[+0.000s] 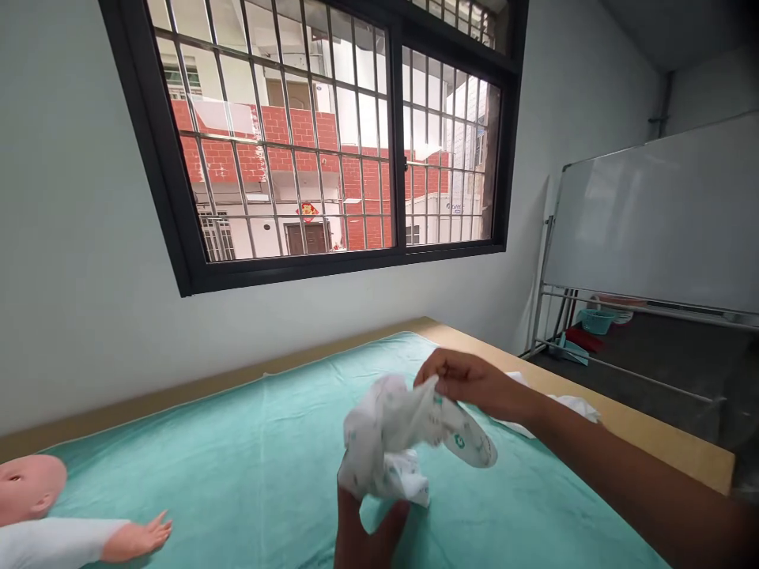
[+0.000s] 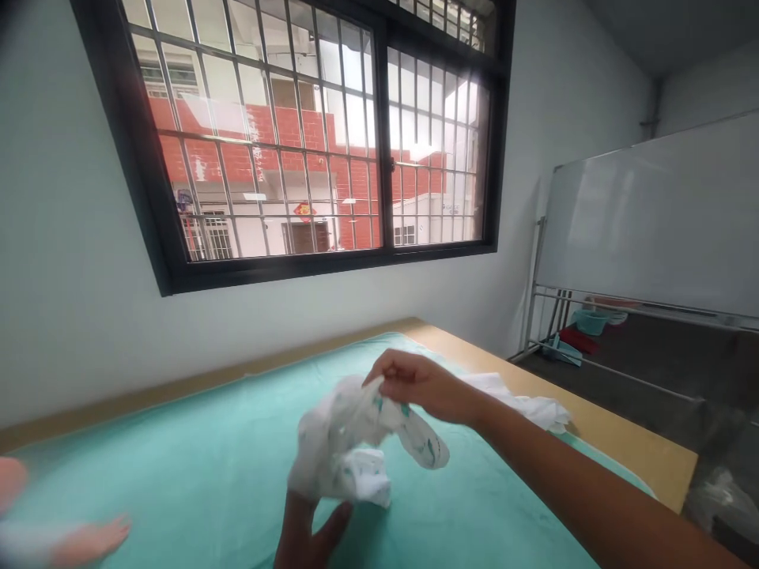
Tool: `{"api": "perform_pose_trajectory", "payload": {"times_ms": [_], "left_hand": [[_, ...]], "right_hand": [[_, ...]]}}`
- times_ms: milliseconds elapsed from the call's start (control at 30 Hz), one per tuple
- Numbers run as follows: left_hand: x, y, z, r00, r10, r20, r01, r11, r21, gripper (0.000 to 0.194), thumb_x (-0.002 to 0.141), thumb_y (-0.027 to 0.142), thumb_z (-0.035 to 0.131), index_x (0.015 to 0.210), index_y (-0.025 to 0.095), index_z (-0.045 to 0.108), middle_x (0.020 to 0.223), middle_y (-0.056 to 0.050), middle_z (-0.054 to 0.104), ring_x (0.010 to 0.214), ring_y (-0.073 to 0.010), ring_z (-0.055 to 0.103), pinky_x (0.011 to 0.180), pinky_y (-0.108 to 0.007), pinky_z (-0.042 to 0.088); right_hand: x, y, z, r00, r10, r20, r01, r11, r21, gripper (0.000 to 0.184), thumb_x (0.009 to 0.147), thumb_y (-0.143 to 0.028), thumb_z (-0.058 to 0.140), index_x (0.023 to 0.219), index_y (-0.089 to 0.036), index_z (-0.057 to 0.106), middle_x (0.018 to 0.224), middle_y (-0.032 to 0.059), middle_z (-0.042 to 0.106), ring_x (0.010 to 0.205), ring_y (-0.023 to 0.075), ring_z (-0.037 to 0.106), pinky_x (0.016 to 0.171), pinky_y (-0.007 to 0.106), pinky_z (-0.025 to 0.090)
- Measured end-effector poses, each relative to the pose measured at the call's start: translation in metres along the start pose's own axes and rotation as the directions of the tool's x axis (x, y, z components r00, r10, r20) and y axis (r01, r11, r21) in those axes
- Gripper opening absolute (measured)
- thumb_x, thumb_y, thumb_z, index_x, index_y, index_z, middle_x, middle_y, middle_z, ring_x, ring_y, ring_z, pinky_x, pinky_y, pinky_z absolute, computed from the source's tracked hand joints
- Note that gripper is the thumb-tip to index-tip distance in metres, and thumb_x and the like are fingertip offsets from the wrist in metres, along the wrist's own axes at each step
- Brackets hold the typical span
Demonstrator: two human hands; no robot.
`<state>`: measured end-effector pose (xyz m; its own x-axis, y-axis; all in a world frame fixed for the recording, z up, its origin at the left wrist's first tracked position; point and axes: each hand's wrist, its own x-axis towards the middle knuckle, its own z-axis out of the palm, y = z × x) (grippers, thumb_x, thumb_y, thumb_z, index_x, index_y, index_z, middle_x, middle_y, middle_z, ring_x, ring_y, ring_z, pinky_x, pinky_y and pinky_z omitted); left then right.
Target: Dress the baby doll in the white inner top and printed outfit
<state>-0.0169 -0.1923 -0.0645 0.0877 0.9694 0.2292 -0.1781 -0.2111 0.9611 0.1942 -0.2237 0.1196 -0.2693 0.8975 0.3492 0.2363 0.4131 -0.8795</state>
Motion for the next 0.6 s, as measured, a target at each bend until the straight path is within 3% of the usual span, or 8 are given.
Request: {"api": "perform_pose_trajectory", "payload": {"times_ms": [100,233,333,400,500,600], "left_hand": [[0.011,0.025,-0.013,0.999,-0.042,0.022,0.042,0.999,-0.006,0.055,0.064,0.051,0.075,0.108,0.020,0.065,0.103,-0.010,0.073,0.099,-0.0311,0.066,0.083,-0.038,0.053],[0.024,0.061,-0.037,0.992,-0.122,0.021,0.123,0.988,-0.092,0.034,0.068,0.042,0.075,0.090,0.017,0.067,0.079,-0.001,0.071,0.072,-0.0206,0.063,0.063,-0.027,0.049],[0.029,0.075,-0.048,0.976,-0.194,0.101,0.212,0.952,-0.222,0.029,0.073,0.036,0.070,0.097,0.019,0.066,0.081,0.000,0.070,0.070,-0.0176,0.061,0.061,-0.025,0.047],[0.030,0.078,-0.053,0.971,-0.211,0.110,0.232,0.943,-0.238,0.031,0.075,0.038,0.068,0.100,0.021,0.069,0.085,-0.003,0.071,0.073,-0.0187,0.062,0.063,-0.026,0.049],[0.028,0.075,-0.057,0.955,-0.238,0.176,0.279,0.923,-0.266,0.037,0.074,0.041,0.070,0.104,0.019,0.071,0.084,-0.006,0.072,0.074,-0.0213,0.063,0.066,-0.030,0.051],[0.026,0.069,-0.059,0.929,-0.228,0.292,0.315,0.901,-0.297,0.039,0.075,0.046,0.069,0.103,0.019,0.071,0.087,-0.008,0.073,0.072,-0.0217,0.064,0.064,-0.032,0.052]], "right_hand": [[-0.009,-0.001,0.022,0.972,0.075,0.224,-0.016,0.967,-0.254,0.016,0.089,-0.033,0.063,0.096,-0.020,0.068,0.084,0.0014,0.066,0.074,0.0134,0.058,0.066,0.025,0.043],[-0.024,0.007,0.045,0.912,0.222,0.344,-0.042,0.887,-0.460,0.020,0.088,-0.035,0.062,0.101,-0.025,0.073,0.091,0.0012,0.070,0.080,0.0161,0.062,0.070,0.026,0.044],[-0.039,0.025,0.059,0.875,0.286,0.391,-0.020,0.828,-0.561,0.030,0.082,-0.044,0.068,0.107,-0.028,0.072,0.094,0.0012,0.070,0.078,0.0171,0.062,0.066,0.026,0.043],[-0.046,0.039,0.066,0.851,0.309,0.425,-0.026,0.833,-0.553,0.033,0.079,-0.049,0.070,0.103,-0.027,0.073,0.089,0.0001,0.070,0.073,0.0159,0.061,0.063,0.025,0.042],[-0.050,0.056,0.071,0.874,0.339,0.348,-0.159,0.877,-0.453,0.032,0.084,-0.052,0.064,0.099,-0.025,0.072,0.088,0.0002,0.070,0.076,0.0159,0.062,0.067,0.026,0.045],[-0.046,0.067,0.073,0.936,0.332,0.114,-0.295,0.921,-0.254,0.036,0.088,-0.050,0.061,0.114,-0.026,0.064,0.108,0.0039,0.067,0.092,0.0192,0.062,0.076,0.030,0.048]]}}
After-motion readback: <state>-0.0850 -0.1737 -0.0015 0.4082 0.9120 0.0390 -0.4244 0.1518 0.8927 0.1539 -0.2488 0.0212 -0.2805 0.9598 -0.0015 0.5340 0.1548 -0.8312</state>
